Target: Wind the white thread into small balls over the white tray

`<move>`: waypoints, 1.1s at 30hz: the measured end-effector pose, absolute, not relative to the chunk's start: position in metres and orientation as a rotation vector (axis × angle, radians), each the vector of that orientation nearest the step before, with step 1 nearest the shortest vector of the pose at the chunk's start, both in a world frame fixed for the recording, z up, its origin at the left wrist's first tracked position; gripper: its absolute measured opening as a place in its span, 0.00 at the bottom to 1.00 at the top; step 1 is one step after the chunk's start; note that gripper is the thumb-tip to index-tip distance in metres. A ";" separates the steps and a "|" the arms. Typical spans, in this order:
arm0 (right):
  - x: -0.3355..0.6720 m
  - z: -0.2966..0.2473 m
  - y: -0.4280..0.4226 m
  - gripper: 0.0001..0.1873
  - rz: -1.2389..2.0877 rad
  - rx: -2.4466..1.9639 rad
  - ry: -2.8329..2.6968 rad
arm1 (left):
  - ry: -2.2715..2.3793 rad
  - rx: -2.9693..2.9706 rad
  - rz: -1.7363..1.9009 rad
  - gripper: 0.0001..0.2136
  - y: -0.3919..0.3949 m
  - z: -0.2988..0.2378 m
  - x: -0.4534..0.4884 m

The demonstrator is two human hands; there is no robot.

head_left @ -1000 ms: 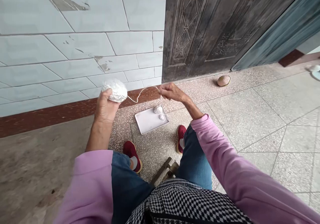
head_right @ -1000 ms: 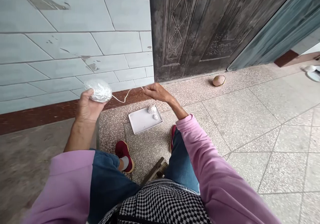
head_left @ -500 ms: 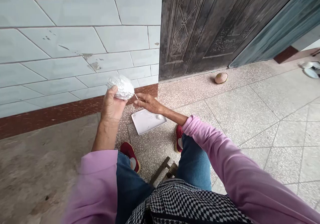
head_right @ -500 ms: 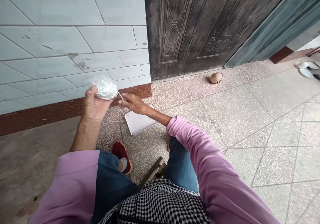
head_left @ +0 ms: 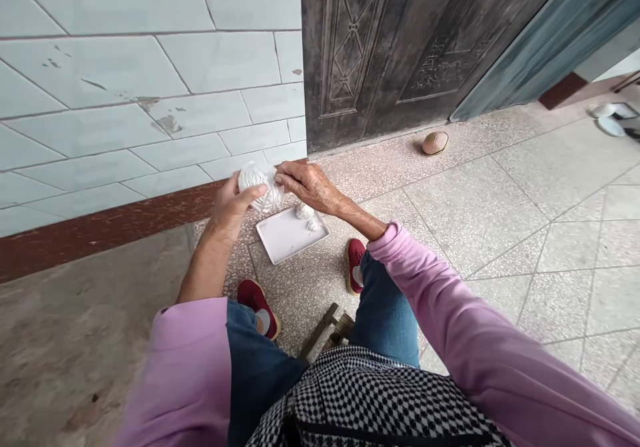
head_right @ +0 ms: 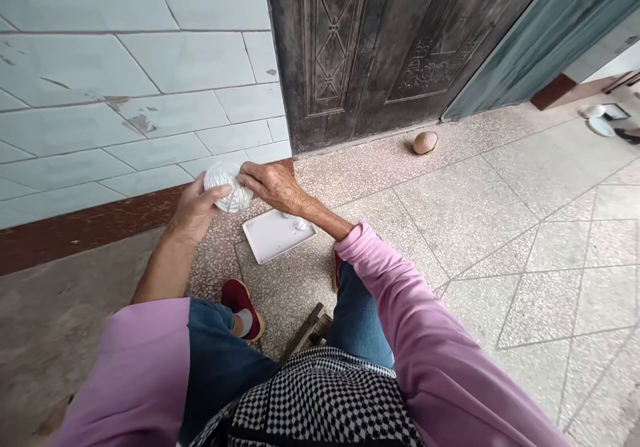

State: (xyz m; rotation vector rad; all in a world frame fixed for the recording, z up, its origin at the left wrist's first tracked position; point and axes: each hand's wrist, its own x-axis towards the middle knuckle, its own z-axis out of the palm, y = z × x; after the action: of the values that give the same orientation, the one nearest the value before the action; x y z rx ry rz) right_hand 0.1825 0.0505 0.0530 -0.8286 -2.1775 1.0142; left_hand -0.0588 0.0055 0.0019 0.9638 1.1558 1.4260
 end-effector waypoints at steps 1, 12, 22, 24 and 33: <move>0.188 0.057 0.055 0.14 1.002 -0.856 -2.154 | 1.109 0.956 1.356 0.32 0.001 0.005 -0.055; 0.178 0.054 0.072 0.25 1.034 -1.037 -1.939 | 0.962 1.004 1.087 0.46 -0.003 0.005 -0.043; 0.179 0.041 0.088 0.29 1.216 -0.965 -1.851 | 0.996 0.984 1.029 0.49 -0.007 0.018 -0.044; 0.175 0.032 0.089 0.33 1.326 -0.931 -1.754 | 0.969 0.972 1.042 0.49 -0.011 0.020 -0.043; 0.169 0.012 0.094 0.33 1.280 -0.894 -1.724 | 1.032 0.967 1.047 0.53 -0.017 0.022 -0.032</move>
State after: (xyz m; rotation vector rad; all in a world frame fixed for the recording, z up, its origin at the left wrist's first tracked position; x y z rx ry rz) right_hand 0.1693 0.0938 0.0122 -0.8944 -1.7241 1.2797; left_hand -0.0323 -0.0166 0.0221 0.9669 1.0325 1.0469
